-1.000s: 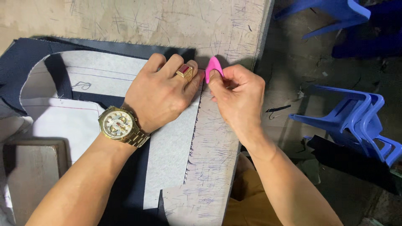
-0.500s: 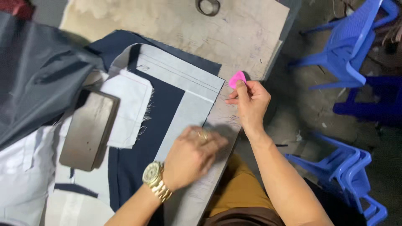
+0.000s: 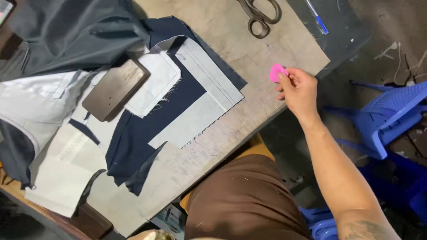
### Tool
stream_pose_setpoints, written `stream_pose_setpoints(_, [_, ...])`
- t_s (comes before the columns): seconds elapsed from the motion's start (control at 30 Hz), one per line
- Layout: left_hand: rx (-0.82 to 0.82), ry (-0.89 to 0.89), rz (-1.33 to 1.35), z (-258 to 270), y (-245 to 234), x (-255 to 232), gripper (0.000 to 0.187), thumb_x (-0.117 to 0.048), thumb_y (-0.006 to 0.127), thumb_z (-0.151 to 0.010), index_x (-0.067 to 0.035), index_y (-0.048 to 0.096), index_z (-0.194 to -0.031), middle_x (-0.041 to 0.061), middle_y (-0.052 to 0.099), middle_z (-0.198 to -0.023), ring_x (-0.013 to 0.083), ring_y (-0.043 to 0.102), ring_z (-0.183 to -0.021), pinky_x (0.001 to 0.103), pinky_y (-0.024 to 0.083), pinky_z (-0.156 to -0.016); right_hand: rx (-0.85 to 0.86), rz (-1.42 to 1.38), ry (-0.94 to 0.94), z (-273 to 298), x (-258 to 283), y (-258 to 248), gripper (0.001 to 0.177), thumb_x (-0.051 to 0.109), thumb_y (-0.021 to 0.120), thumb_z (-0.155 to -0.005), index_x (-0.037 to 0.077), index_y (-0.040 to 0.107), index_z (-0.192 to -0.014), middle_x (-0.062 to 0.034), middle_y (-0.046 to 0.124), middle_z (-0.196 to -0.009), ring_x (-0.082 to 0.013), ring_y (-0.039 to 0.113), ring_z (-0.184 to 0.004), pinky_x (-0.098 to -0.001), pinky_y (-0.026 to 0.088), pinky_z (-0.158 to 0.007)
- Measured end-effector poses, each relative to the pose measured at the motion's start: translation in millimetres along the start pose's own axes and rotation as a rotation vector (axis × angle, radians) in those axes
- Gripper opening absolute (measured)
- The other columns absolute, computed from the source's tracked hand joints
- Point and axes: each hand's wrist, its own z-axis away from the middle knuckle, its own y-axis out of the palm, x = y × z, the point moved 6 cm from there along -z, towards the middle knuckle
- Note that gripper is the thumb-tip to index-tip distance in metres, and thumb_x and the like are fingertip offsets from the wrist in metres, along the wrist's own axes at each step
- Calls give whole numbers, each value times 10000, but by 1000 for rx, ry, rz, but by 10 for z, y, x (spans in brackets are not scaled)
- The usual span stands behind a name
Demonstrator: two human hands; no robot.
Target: The person aligns fabric pieces on a workbench, uses a large pair of shears to cut along marked edges, and marks the fabric with chalk using a ruler.
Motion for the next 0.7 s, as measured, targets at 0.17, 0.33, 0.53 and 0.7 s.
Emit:
stream_pose_setpoints(0.17, [-130,28,32,89,-127,999,313,-231,570,-948,-13,763,-1062,107,726,-894,311,740,-793,442,640,-780,241,277,101,-386,-73,-157,214,98,701,-1027,-45,681,-1187,-192,682,-724,-224,660,-477,-294,542,-394])
stream_pose_setpoints(0.33, [-160,-463,-1135,589,-403,2705,353,-125,785,-882,-170,711,-1224,133,625,-1247,380,675,-1022,501,538,-783,422,643,117,-691,-161,-213,400,234,743,-1001,-67,671,-1255,-162,741,-844,-237,734,-659,-381,605,-541])
stream_pose_setpoints(0.53, [58,-651,-1235,259,-400,3071,433,-192,847,-827,-197,717,-1241,140,538,-1383,364,553,-1316,514,430,-1036,434,794,122,-789,-21,-156,333,344,714,-1031,46,724,-1178,-56,748,-769,-249,745,-763,-399,571,-692])
stream_pose_setpoints(0.7, [121,-659,-1226,211,-209,3160,407,-177,738,-899,-231,661,-1295,153,517,-1436,364,471,-1396,542,364,-1065,425,786,78,-931,34,-114,274,334,713,-1064,74,737,-1150,-58,730,-764,-210,720,-730,-366,553,-693])
